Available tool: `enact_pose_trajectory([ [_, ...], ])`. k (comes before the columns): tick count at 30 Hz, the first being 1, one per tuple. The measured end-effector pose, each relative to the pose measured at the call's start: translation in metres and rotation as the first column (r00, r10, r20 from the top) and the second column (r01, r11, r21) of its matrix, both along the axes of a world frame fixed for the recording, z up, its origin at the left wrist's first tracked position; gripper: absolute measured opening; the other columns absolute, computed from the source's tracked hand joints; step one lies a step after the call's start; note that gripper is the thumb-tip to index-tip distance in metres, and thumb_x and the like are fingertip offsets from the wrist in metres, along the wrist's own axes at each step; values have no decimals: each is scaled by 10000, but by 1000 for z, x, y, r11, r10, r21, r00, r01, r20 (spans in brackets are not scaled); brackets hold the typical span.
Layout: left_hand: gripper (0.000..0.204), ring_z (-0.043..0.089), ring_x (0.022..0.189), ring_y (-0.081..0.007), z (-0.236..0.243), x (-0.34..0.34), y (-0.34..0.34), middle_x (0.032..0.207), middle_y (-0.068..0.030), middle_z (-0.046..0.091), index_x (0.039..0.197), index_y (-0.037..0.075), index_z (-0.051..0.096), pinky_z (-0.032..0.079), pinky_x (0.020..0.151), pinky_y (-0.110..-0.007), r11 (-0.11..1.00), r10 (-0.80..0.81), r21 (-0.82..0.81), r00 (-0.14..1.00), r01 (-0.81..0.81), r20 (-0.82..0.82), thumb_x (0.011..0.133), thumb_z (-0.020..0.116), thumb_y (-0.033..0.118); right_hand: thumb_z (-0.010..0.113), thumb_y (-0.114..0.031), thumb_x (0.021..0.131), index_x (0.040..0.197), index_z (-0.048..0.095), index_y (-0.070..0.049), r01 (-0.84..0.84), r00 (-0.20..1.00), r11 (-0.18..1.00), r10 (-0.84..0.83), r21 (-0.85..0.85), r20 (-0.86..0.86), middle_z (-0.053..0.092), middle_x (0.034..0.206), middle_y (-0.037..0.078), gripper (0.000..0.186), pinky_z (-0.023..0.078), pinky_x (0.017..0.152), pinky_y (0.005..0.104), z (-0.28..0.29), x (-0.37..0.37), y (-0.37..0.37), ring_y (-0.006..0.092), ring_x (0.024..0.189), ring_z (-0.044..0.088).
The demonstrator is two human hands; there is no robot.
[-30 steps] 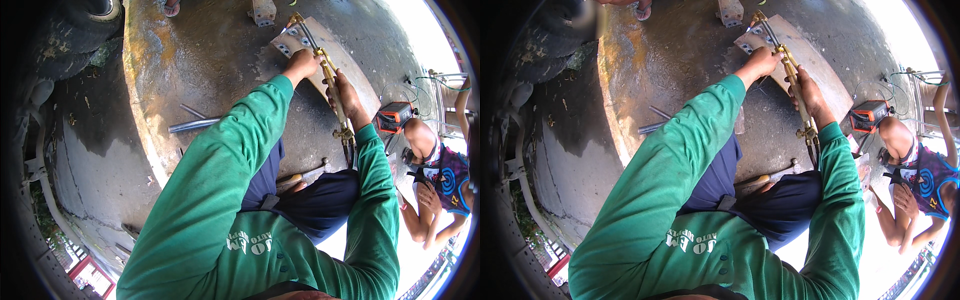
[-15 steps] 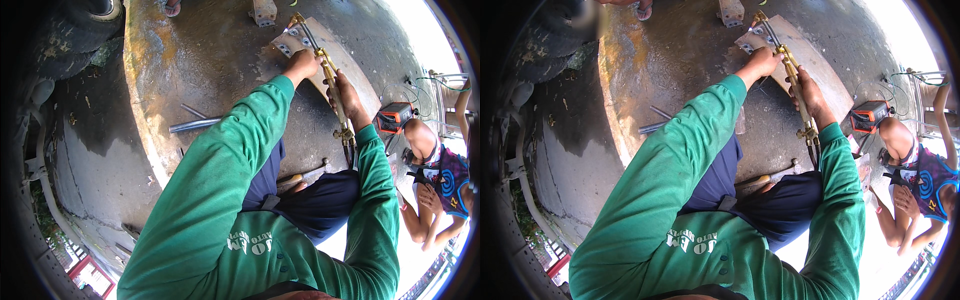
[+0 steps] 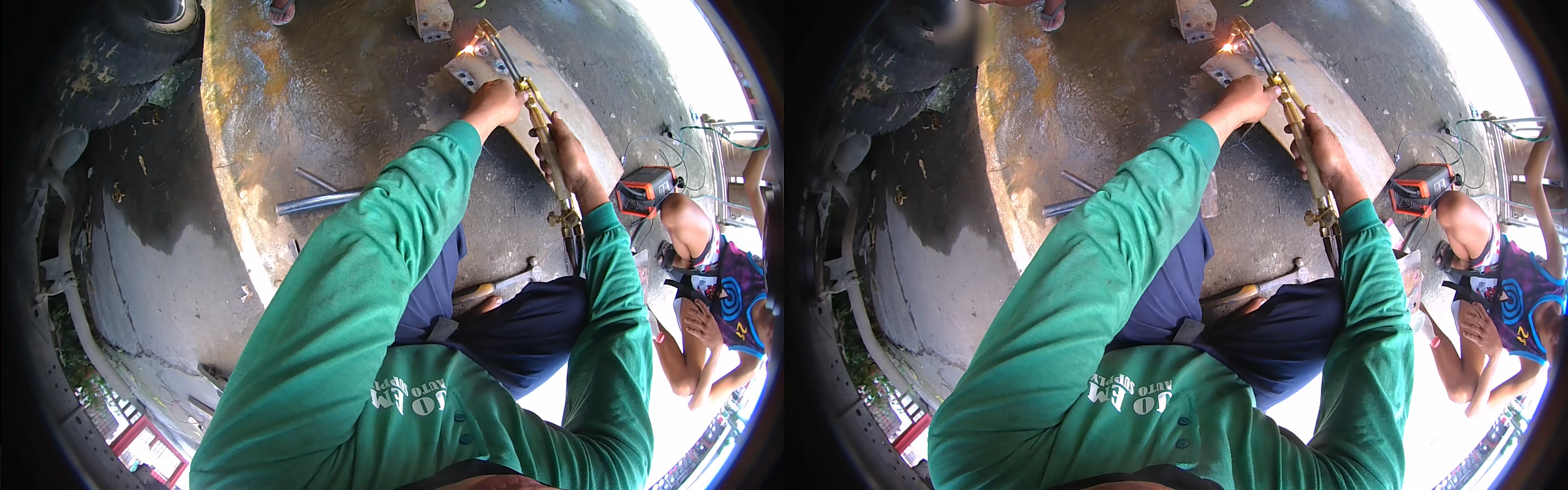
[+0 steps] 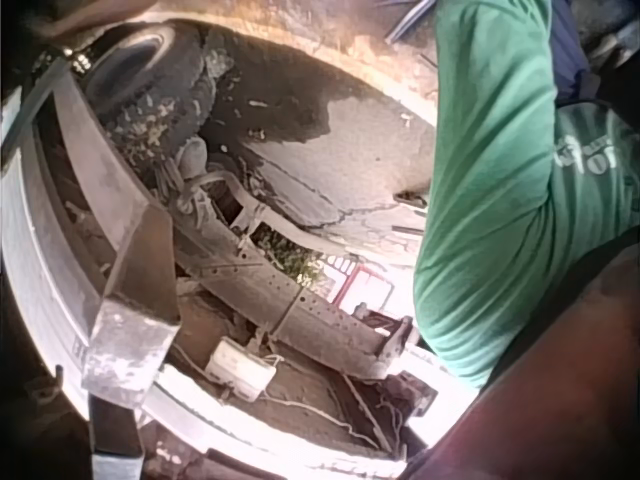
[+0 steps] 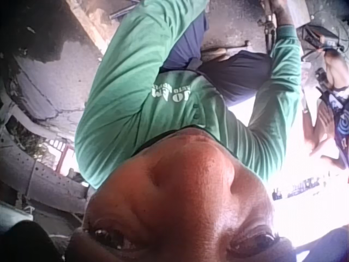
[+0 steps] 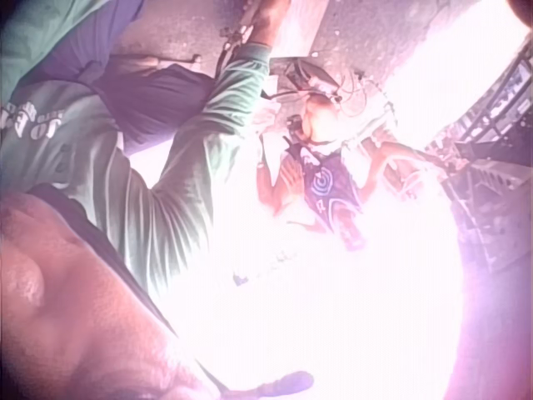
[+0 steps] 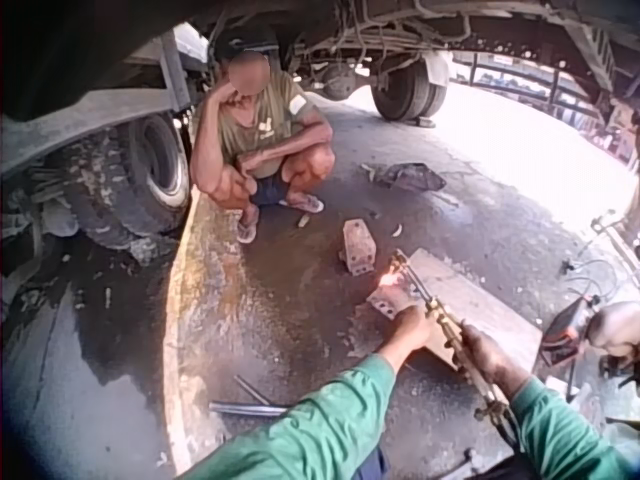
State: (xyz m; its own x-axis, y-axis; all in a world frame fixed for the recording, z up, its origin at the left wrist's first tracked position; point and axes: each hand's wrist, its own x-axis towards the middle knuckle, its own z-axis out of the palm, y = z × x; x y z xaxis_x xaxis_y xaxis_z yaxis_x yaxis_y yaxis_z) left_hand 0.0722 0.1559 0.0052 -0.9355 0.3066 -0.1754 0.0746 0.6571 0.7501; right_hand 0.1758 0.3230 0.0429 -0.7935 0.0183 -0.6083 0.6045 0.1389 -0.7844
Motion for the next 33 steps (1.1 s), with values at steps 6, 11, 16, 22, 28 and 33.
enact_pose_trajectory([
  [6,589,694,1099,-418,-1,-1,-2,1097,-300,714,1096,-72,722,529,972,-477,1000,-1,-5,1000,1,-3,995,589,492,274,-666,1061,1145,621,-96,-10,1000,1000,10,20,-11,540,679,2,672,380,398,284,-1,-2,1,114,440,456],
  [11,582,705,1072,-404,3,1,-3,1039,-277,732,1074,-72,723,534,957,-470,1000,-21,2,1000,21,15,999,584,488,293,-669,1055,1140,635,-97,-6,1000,999,6,36,0,543,678,0,672,383,410,287,2,0,2,116,453,469],
  [16,579,719,1029,-392,4,2,-3,968,-253,745,1065,-70,725,539,938,-465,1000,-13,-5,1000,13,3,1004,580,486,318,-679,1046,1132,655,-93,-7,1000,999,8,40,-15,546,674,0,682,393,427,293,3,1,2,117,473,492],
  [22,581,740,941,-384,-6,-4,-1,869,-246,741,1035,-74,729,554,896,-461,999,-8,-47,999,6,-44,1012,574,486,328,-677,1048,1111,650,-84,-3,999,999,5,55,-41,546,651,5,677,395,406,298,4,-2,-1,125,452,498],
  [28,566,752,787,-334,-15,-9,-2,770,-228,723,968,-87,721,579,781,-440,1000,6,2,1000,-6,-7,1016,589,461,339,-665,1054,1087,645,-76,-13,998,998,17,53,-62,549,640,12,665,410,400,296,4,-5,-2,129,443,504],
  [33,547,671,1154,-411,-9,-8,2,1195,-283,697,1150,-50,717,522,1001,-464,999,-12,47,993,6,121,985,615,461,342,-654,1059,1088,649,-64,12,998,997,-8,75,-62,544,642,13,666,407,401,296,6,-1,0,126,440,502],
])
